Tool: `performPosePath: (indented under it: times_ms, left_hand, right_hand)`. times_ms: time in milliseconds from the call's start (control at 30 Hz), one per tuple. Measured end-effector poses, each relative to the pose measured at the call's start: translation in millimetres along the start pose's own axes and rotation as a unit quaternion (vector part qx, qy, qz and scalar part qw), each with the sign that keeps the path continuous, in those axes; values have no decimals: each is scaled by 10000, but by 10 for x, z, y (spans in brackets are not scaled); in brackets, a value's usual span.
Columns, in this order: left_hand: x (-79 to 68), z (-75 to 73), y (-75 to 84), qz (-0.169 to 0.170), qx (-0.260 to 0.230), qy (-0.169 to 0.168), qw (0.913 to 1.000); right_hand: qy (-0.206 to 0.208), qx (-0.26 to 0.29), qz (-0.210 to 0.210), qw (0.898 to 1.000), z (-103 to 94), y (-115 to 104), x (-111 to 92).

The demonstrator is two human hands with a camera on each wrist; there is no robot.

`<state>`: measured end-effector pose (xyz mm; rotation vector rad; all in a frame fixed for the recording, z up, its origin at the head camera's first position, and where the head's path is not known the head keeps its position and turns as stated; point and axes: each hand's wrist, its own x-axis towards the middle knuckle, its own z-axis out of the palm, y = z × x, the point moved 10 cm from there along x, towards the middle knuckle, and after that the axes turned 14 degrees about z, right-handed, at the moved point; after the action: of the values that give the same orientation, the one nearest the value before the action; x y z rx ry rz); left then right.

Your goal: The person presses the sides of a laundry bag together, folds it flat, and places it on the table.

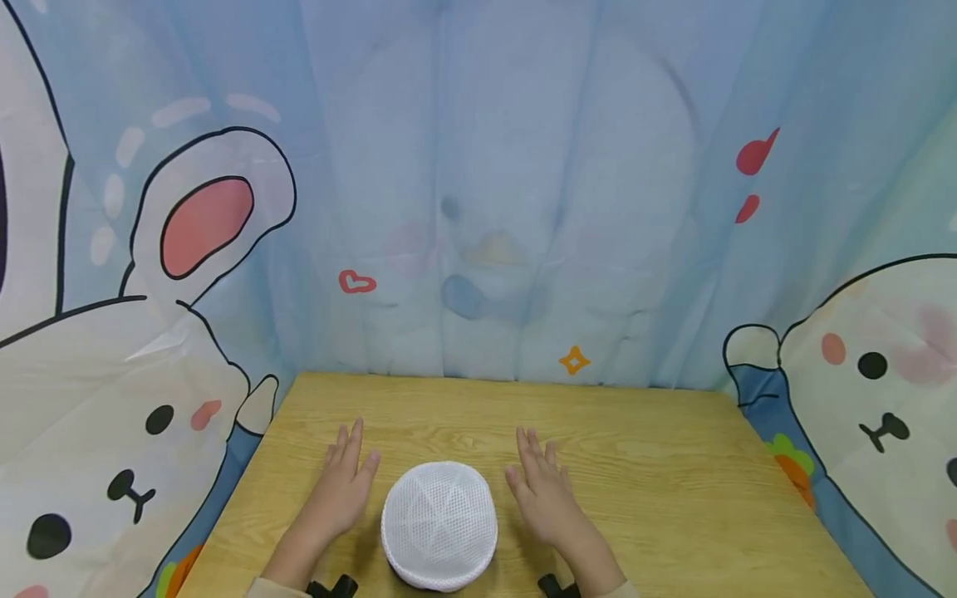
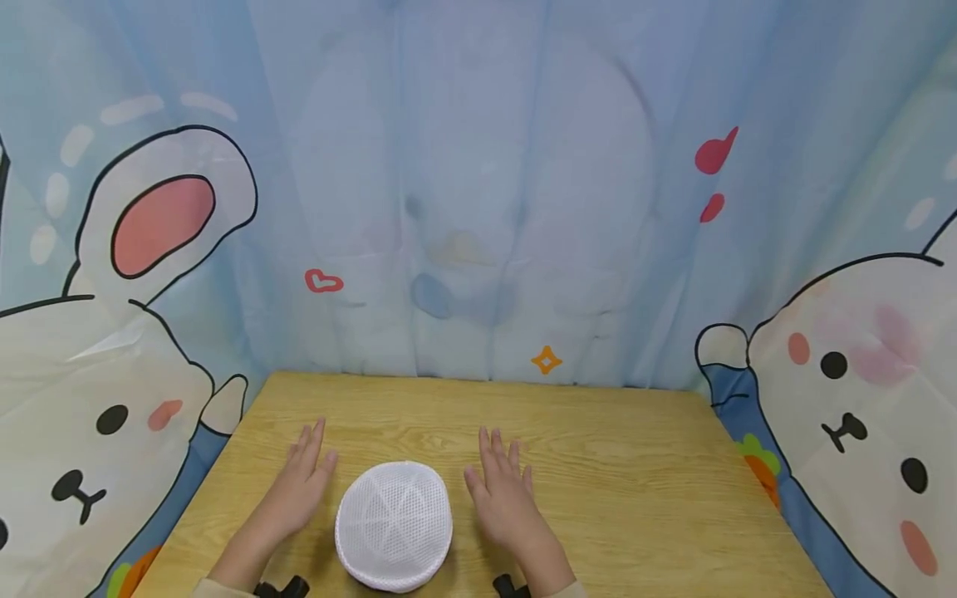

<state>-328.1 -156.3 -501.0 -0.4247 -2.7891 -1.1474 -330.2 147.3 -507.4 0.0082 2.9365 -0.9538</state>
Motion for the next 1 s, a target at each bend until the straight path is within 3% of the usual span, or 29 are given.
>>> performPosePath:
  times_ms: [167,533,667,867,1000]
  left_hand:
    - [46,-24,38,-57,-452,34,9990]
    - [38,-14,83,-183,-1336,129,9908]
    - [50,-35,83,-256,-1421,238,9892]
    - [76,-31,81,-355,-1820,301,9822]
    - [70,9,78,-480,-2080,188,9768]
  right_hand:
    - [37,422,-316,9986,-83,-121,0]
    - [158,963,-140,9951,-119,-193,19]
    - [236,1071,7,9940,-132,-210,19]
    - [-86,1328,417,9902,-89,-205,51]
    - [-492,1690,592,9826,-27,-223,48]
